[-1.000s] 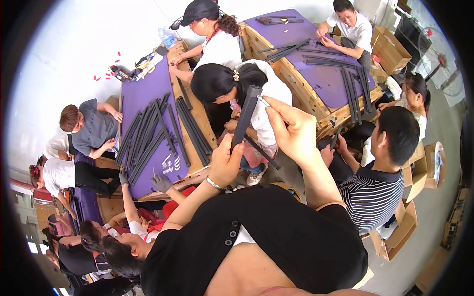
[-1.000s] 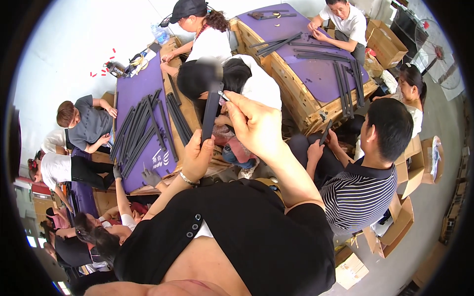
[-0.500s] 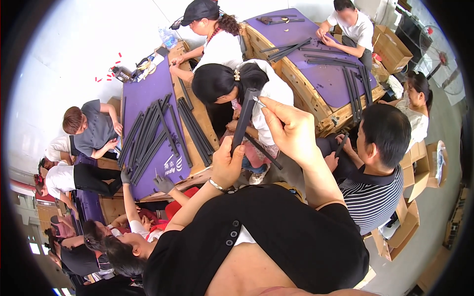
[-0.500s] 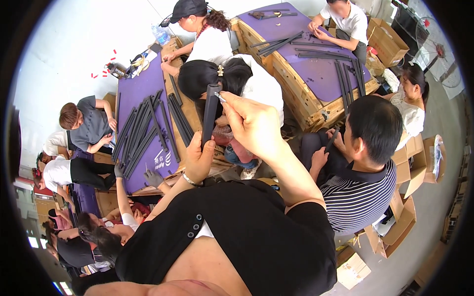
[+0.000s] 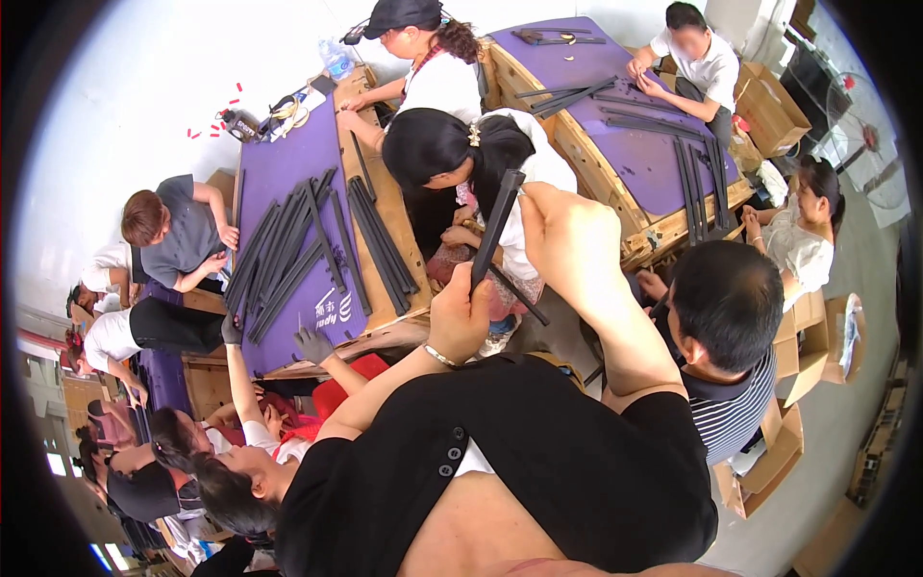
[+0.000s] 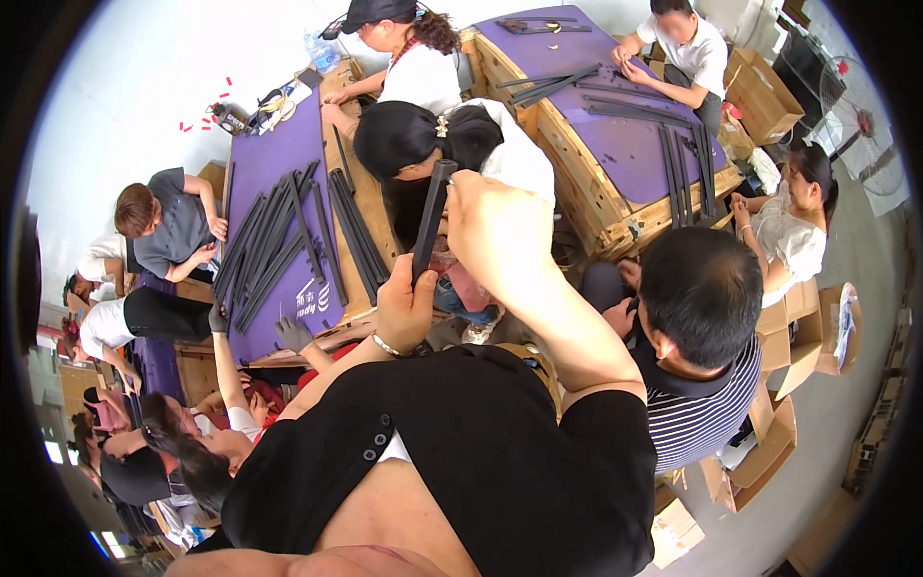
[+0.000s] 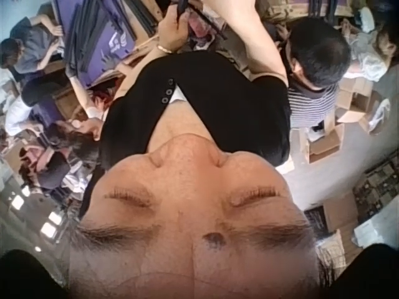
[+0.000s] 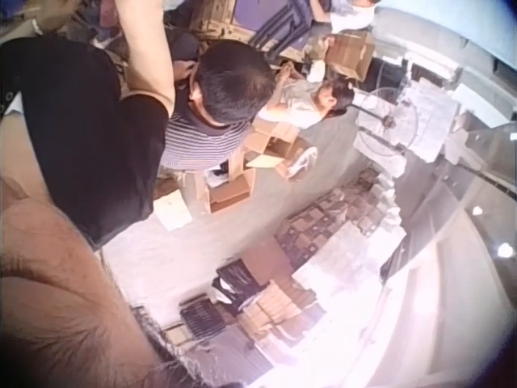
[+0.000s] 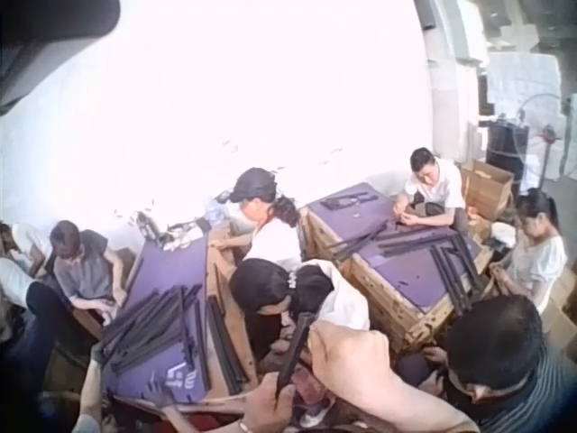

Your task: Using a hook tool to pull components through rubber strips during an assembly process.

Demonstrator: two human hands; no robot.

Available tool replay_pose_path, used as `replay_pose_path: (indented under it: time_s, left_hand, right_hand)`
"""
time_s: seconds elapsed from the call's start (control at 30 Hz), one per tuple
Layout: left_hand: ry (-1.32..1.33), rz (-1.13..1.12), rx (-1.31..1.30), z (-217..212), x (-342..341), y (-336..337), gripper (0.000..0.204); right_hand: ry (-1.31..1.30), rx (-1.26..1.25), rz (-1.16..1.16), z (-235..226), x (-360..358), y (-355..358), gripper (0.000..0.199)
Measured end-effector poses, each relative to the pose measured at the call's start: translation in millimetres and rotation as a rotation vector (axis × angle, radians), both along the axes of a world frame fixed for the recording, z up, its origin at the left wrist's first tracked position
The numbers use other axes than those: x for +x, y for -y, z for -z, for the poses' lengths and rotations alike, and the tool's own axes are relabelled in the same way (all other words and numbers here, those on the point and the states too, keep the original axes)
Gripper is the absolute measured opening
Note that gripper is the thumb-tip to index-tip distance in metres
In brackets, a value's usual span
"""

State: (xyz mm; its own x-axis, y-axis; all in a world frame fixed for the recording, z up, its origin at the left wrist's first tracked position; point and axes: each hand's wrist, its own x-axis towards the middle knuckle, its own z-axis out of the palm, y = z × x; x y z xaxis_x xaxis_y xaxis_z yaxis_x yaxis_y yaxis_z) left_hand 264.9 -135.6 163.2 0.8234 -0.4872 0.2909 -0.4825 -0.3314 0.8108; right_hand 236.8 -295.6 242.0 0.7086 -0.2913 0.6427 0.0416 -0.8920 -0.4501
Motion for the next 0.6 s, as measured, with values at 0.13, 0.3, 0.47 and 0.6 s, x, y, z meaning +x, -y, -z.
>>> replay_pose_path:
  time_s: [0.13, 0.3, 0.47, 0.6]
  left_hand:
    - [0.041, -0.047, 0.035, 3, 2, 0, 0.016]
    - [0.194, -0.142, 0.069, 21, 17, -13, 0.014]
    - [0.295, -0.191, 0.085, 21, 25, -32, 0.012]
    - [0.250, -0.272, 0.043, 26, 35, -50, 0.013]
  right_hand:
    - [-0.023, 0.378, -0.153, 12, 11, 6, 0.016]
    - [-0.457, 1.627, -0.688, 15, 25, 19, 0.020]
    - [-0.367, 0.880, -0.424, 26, 29, -7, 0.018]
    - [-0.059, -0.154, -0.191, 25, 41, -40, 0.014]
